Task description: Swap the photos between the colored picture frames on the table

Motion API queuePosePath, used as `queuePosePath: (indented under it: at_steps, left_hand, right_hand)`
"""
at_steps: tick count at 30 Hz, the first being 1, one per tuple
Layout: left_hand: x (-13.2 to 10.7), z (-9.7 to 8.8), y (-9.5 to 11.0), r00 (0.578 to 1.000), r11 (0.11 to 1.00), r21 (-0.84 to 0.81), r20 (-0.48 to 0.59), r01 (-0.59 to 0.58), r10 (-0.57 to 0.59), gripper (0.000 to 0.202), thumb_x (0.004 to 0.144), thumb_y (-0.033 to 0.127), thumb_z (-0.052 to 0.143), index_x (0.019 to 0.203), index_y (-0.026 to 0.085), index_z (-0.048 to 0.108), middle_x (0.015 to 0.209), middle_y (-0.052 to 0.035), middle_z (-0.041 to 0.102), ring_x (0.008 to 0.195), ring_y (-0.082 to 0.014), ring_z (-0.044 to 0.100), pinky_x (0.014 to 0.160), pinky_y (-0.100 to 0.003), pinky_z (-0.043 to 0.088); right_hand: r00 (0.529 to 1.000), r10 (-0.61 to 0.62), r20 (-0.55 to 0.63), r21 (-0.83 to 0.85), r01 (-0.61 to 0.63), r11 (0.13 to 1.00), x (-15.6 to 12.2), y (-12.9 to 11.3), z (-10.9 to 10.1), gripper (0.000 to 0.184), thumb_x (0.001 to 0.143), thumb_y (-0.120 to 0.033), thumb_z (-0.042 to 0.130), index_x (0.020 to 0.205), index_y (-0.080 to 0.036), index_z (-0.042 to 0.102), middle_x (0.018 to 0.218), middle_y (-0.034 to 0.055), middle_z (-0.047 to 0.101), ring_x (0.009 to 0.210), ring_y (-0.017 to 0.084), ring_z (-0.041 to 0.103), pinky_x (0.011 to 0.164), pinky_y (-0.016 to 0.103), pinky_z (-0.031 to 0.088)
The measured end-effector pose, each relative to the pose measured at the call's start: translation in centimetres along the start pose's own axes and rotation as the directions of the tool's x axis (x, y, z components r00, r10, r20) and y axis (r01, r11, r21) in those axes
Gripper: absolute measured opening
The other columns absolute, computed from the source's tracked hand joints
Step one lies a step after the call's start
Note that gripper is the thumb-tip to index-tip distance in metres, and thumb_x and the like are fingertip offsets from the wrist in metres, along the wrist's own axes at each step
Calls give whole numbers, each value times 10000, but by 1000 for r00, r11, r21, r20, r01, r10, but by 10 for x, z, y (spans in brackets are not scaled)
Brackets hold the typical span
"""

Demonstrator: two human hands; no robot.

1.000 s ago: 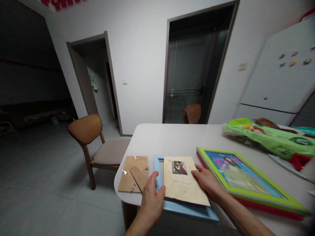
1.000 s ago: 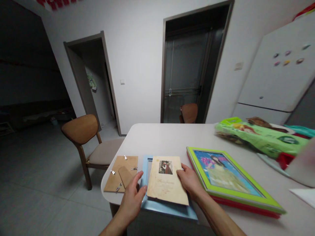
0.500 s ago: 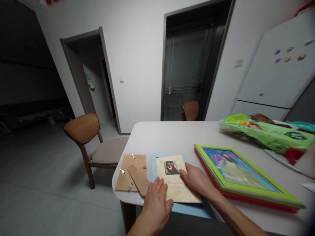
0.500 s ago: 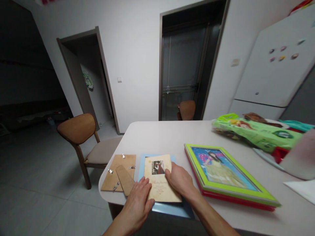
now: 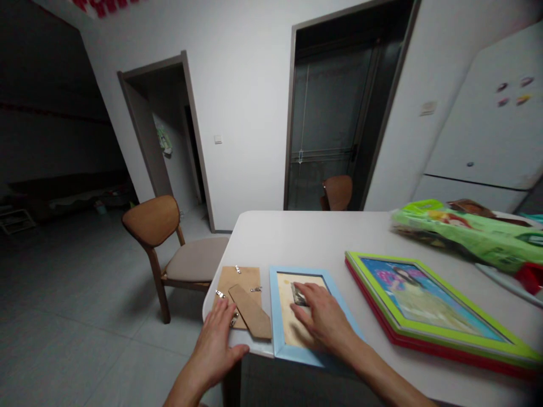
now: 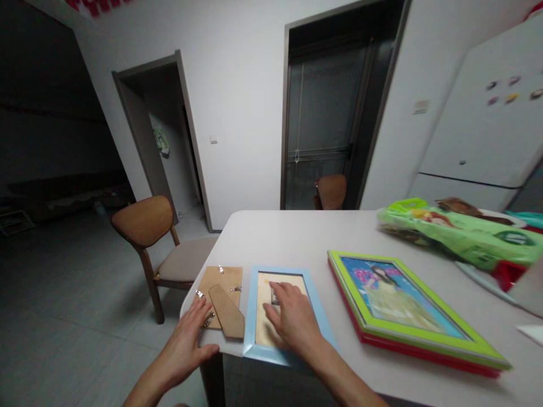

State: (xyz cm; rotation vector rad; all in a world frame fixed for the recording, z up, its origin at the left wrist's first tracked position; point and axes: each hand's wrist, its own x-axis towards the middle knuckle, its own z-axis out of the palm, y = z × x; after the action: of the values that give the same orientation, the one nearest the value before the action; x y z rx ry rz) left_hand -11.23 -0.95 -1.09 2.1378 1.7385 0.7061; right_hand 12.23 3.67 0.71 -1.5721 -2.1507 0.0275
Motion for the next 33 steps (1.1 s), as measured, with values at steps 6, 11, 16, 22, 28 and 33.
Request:
queuePosePath:
  at_steps: [6, 11, 16, 22, 28, 33]
  left_hand:
    - [-3, -7, -36, 998, 997, 36, 3, 65, -65, 640, 533, 164, 598, 1152, 153, 438, 1295, -113, 324, 1201, -227, 257, 986, -389, 224]
    - [-4, -13, -38, 998, 999, -33, -64, -7, 5, 543, 557, 140, 593, 1087, 213, 499, 1240, -80, 418, 1137, -209, 377, 963, -389, 289]
    - [4, -23, -5, 987, 990, -67, -112, -122, 114, 460, 627, 223, 589, 1080, 202, 508, 1220, -86, 442, 1119, -207, 401, 954, -374, 318]
    - [19, 3, 58, 969, 957, -165, 13, -240, 245, 500, 614, 228, 627, 1094, 181, 495, 1226, -107, 432, 1129, -229, 384, 958, -391, 310]
    - [30, 31, 83, 948, 949, -178, 141, -260, 286, 489, 629, 226, 628, 1093, 156, 489, 1229, -112, 429, 1148, -225, 357, 976, -356, 274]
    - [32, 38, 82, 943, 962, -106, 197, -253, 270, 456, 647, 258, 619, 1073, 152, 496, 1232, -102, 429, 1140, -218, 362, 970, -363, 265]
  right_hand:
    - [972, -153, 179, 68, 143, 987, 5, -75, 27, 461, 636, -417, 536, 1040, -199, 502, 921, 96, 562, 886, 255, 460, 766, 379, 295]
    - [983, -124, 136, 247, 87, 965, 9, -84, 33, 482, 619, -221, 522, 1098, -199, 461, 947, 78, 512, 853, 201, 473, 745, 315, 342]
    - [989, -150, -4, 406, 139, 903, -3, -60, -3, 413, 631, -195, 502, 1045, -196, 516, 917, 63, 492, 847, 174, 469, 776, 298, 373]
    - [999, -3, 38, 347, -10, 938, -34, 0, -36, 341, 652, -235, 463, 968, -170, 571, 954, 87, 505, 902, 186, 491, 819, 298, 390]
    - [992, 106, 72, 245, -120, 962, -54, 37, -32, 347, 667, -294, 447, 956, -171, 594, 972, 98, 522, 919, 197, 505, 838, 306, 391]
    - [996, 84, 43, 178, -90, 980, -58, 49, -18, 358, 668, -309, 456, 969, -174, 597, 999, 100, 529, 933, 207, 501, 850, 336, 381]
